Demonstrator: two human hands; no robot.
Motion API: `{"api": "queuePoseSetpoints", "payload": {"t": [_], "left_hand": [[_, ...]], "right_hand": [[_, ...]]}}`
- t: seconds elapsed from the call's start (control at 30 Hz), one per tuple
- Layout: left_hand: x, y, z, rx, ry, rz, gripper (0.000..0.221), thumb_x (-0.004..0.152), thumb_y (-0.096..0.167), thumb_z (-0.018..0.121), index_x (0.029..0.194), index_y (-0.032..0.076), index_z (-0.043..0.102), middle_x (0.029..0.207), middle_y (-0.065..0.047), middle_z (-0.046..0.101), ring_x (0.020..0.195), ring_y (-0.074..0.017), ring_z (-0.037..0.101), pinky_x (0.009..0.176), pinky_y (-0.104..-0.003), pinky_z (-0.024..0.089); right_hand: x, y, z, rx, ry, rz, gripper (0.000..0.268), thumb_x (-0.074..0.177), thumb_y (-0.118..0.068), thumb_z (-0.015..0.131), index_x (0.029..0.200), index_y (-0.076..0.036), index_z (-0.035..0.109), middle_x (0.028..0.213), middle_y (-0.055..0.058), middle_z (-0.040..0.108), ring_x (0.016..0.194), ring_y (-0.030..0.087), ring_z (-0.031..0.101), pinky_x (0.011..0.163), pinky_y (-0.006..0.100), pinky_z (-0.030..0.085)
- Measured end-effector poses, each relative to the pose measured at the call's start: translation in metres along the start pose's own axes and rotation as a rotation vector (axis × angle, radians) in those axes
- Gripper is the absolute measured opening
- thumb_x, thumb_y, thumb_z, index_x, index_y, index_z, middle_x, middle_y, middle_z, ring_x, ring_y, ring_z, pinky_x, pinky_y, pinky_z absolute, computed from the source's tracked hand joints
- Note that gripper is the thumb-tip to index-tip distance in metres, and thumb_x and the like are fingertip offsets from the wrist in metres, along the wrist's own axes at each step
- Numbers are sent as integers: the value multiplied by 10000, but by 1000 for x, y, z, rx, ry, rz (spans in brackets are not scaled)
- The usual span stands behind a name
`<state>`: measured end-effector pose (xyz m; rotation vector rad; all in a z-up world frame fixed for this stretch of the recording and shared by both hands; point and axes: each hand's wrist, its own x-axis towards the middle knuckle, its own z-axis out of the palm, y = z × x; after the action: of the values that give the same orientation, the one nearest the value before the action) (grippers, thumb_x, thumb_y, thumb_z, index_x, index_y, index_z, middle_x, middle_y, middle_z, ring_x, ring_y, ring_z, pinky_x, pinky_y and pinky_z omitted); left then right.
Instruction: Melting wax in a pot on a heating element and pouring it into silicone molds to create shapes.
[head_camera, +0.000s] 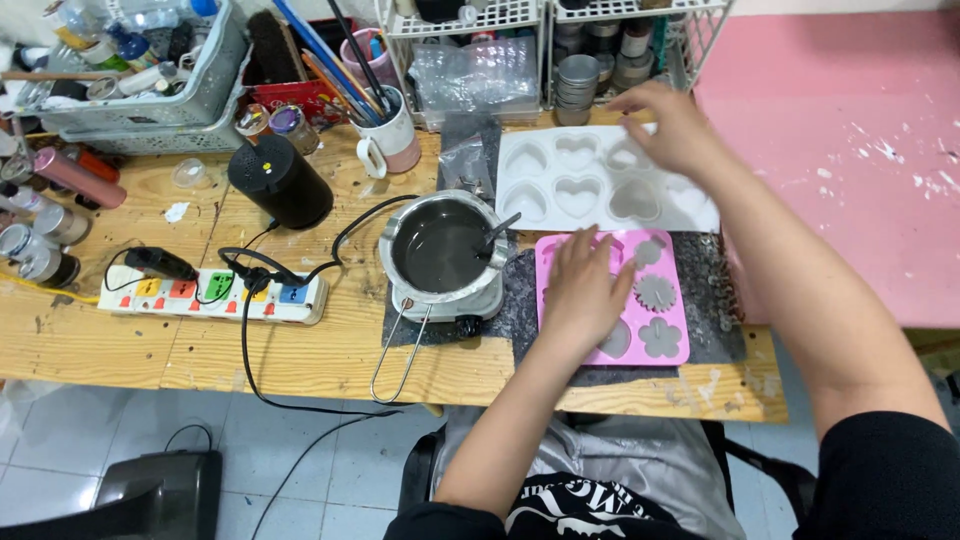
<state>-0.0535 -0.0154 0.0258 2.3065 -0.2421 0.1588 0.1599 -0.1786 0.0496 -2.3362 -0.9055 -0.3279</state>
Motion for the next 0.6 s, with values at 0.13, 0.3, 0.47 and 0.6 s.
{"api": "queuePoseSetpoints", "payload": {"t": [0.13,0.3,0.47,0.6], "left_hand": [[2,-27,7,98,78,103,584,1016,395,564,1382,-60,562,1523,-273,478,1488,-425,363,1239,-525,241],[36,-43,27,200,37,117,690,1028,539,466,1435,-13,540,1579,-273,409,1529,-423,282,1259,-549,143],[50,-41,34,201,-92,49,698,1001,596,412,1480,101,523,1586,-279,350,1512,-424,237,1232,-548,89],[45,-43,30,211,-123,30,695,1009,613,390,1493,129,513,1615,-270,304,1537,-406,205,1244,-538,68]], "right_hand": [[-33,46,-25,16,100,223,265,995,-123,675,1255,-76,692,1200,150,727,1112,323,704,1003,434,549],[-63,119,-1,-285,9,539,463,897,-251,789,1264,5,669,1110,245,715,1041,416,674,909,484,531],[-63,106,8,-115,201,645,584,796,-215,845,1288,-1,615,1102,211,697,1033,388,672,869,465,541],[-65,114,15,350,260,703,648,739,-145,809,1336,-57,574,1114,162,733,1067,289,720,910,401,594]]}}
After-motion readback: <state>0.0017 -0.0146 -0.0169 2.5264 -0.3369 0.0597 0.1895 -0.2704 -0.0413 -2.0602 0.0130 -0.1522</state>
